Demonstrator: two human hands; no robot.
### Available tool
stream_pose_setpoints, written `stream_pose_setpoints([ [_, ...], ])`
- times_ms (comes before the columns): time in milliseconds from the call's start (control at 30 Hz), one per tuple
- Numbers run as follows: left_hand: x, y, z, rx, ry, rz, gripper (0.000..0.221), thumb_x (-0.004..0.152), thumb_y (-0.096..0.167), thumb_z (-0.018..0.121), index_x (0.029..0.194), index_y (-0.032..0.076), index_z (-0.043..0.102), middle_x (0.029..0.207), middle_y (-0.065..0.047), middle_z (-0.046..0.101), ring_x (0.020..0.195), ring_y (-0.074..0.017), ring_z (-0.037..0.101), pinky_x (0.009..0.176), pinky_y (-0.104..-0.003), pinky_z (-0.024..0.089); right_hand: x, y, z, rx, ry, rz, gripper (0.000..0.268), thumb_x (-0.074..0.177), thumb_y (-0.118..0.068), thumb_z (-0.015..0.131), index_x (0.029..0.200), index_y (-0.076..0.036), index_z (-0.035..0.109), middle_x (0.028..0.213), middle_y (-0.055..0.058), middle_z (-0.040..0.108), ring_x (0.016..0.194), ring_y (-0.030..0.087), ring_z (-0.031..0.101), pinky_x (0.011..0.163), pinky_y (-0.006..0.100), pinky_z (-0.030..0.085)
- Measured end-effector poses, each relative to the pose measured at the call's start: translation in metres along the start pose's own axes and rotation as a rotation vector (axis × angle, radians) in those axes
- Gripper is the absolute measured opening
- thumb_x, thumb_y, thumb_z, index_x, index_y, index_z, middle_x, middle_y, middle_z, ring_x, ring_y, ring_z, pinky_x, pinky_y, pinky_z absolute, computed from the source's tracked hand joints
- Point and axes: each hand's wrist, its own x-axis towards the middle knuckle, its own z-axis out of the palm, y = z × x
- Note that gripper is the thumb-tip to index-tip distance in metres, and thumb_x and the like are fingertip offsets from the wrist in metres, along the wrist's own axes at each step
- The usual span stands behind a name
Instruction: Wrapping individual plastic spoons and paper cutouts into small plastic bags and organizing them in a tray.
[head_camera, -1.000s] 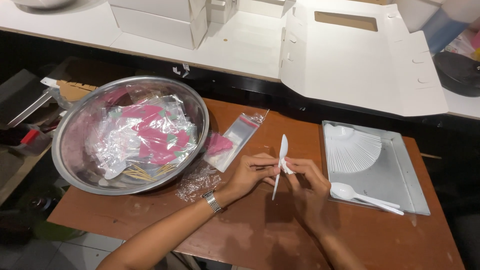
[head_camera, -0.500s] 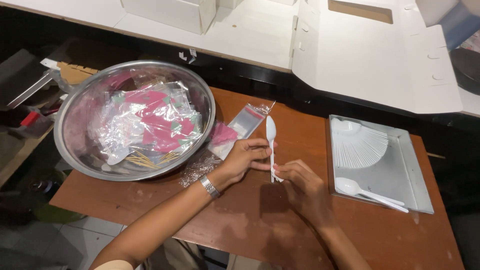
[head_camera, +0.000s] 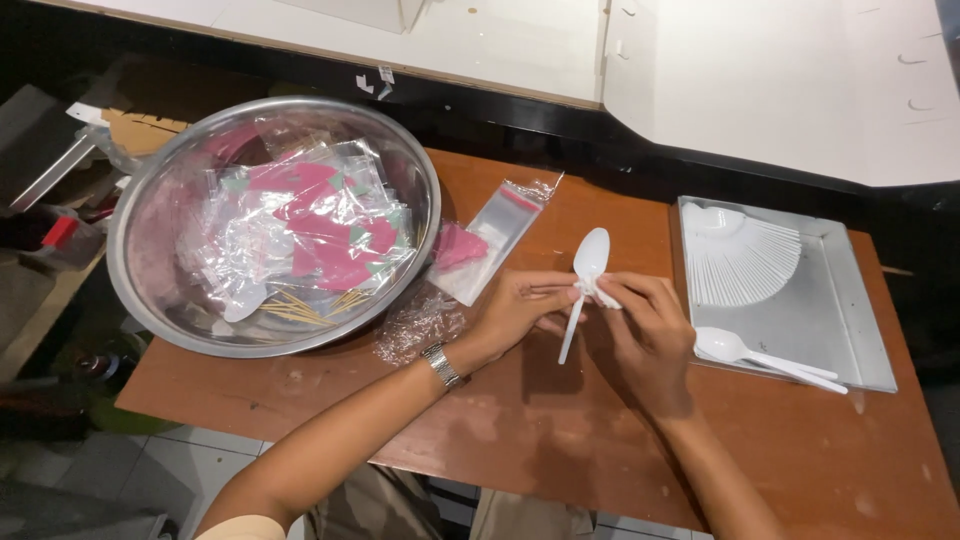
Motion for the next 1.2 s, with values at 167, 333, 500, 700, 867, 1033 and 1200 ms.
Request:
stream_pose_setpoints([
  [167, -0.005, 0.018, 0.003, -0.022, 0.047, -0.046, 0.04, 0.098, 0.025, 0.067, 0.123, -0.007, 0.068, 0.116, -0.027, 0.071, 0.101, -0.0361, 0.072, 0.076, -0.053, 0.065, 0.0, -0.005, 0.006, -0.049, -0.05, 0.009, 0.013, 0.092, 0.003, 0.069, 0.102, -0.003, 0.076, 0.103, 0.008, 0.074, 0.093, 0.029, 0.073, 0.082, 0.037, 0.059],
  [333, 0.008, 0.019, -0.01, -0.033, 0.199, -0.055, 0.029, 0.09, 0.014, 0.075, 0.114, -0.002, 0.073, 0.106, -0.018, 0.075, 0.09, -0.0269, 0.074, 0.073, -0.05, 0.067, -0.019, 0.013, 0.01, 0.069, -0.227, -0.1, 0.018, 0.087, 0.009, 0.066, 0.099, -0.002, 0.074, 0.094, 0.012, 0.072, 0.084, 0.034, 0.073, 0.073, 0.044, 0.061],
  [500, 0.005, 0.037, -0.008, 0.047, 0.283, 0.083, 0.019, 0.093, 0.01, 0.071, 0.106, -0.003, 0.071, 0.109, -0.021, 0.075, 0.089, -0.0309, 0.077, 0.071, -0.047, 0.069, 0.004, 0.001, -0.029, 0.171, -0.2, 0.064, 0.014, 0.098, -0.008, 0.06, 0.094, -0.006, 0.072, 0.097, 0.009, 0.074, 0.083, 0.03, 0.073, 0.076, 0.037, 0.058],
  [700, 0.002, -0.01, 0.004, -0.057, 0.198, -0.051, 0.028, 0.083, 0.008, 0.082, 0.102, -0.009, 0.069, 0.102, -0.019, 0.075, 0.083, -0.0258, 0.074, 0.077, -0.047, 0.067, -0.023, 0.036, -0.018, 0.244, -0.236, 0.175, 0.03, 0.101, -0.014, 0.042, 0.092, -0.009, 0.07, 0.063, 0.001, 0.046, 0.054, 0.015, 0.049, 0.054, 0.026, 0.045],
  [867, -0.002, -0.025, 0.008, -0.123, 0.173, -0.045, 0.026, 0.079, 0.002, 0.085, 0.098, -0.008, 0.07, 0.098, -0.019, 0.073, 0.084, -0.0287, 0.075, 0.079, -0.05, 0.067, -0.011, 0.015, -0.018, 0.143, -0.221, 0.056, 0.01, 0.096, -0.016, 0.069, 0.093, -0.006, 0.07, 0.06, 0.006, 0.054, 0.05, 0.023, 0.057, 0.052, 0.029, 0.05],
  [1033, -0.009, -0.02, 0.016, -0.15, 0.185, -0.062, 0.025, 0.079, -0.001, 0.084, 0.098, -0.008, 0.071, 0.094, -0.016, 0.074, 0.083, -0.0239, 0.076, 0.08, -0.045, 0.067, -0.011, 0.01, -0.017, 0.114, -0.229, 0.03, 0.01, 0.09, -0.013, 0.078, 0.097, -0.009, 0.073, 0.078, 0.004, 0.069, 0.069, 0.023, 0.072, 0.064, 0.029, 0.058],
  [1200, -0.006, -0.026, 0.015, -0.169, 0.159, -0.069, 0.03, 0.079, -0.004, 0.084, 0.104, -0.009, 0.069, 0.096, -0.016, 0.073, 0.085, -0.0248, 0.076, 0.085, -0.045, 0.065, -0.008, 0.011, -0.019, 0.119, -0.236, 0.041, 0.014, 0.087, -0.007, 0.08, 0.1, -0.007, 0.076, 0.087, 0.007, 0.075, 0.079, 0.027, 0.076, 0.069, 0.034, 0.06],
])
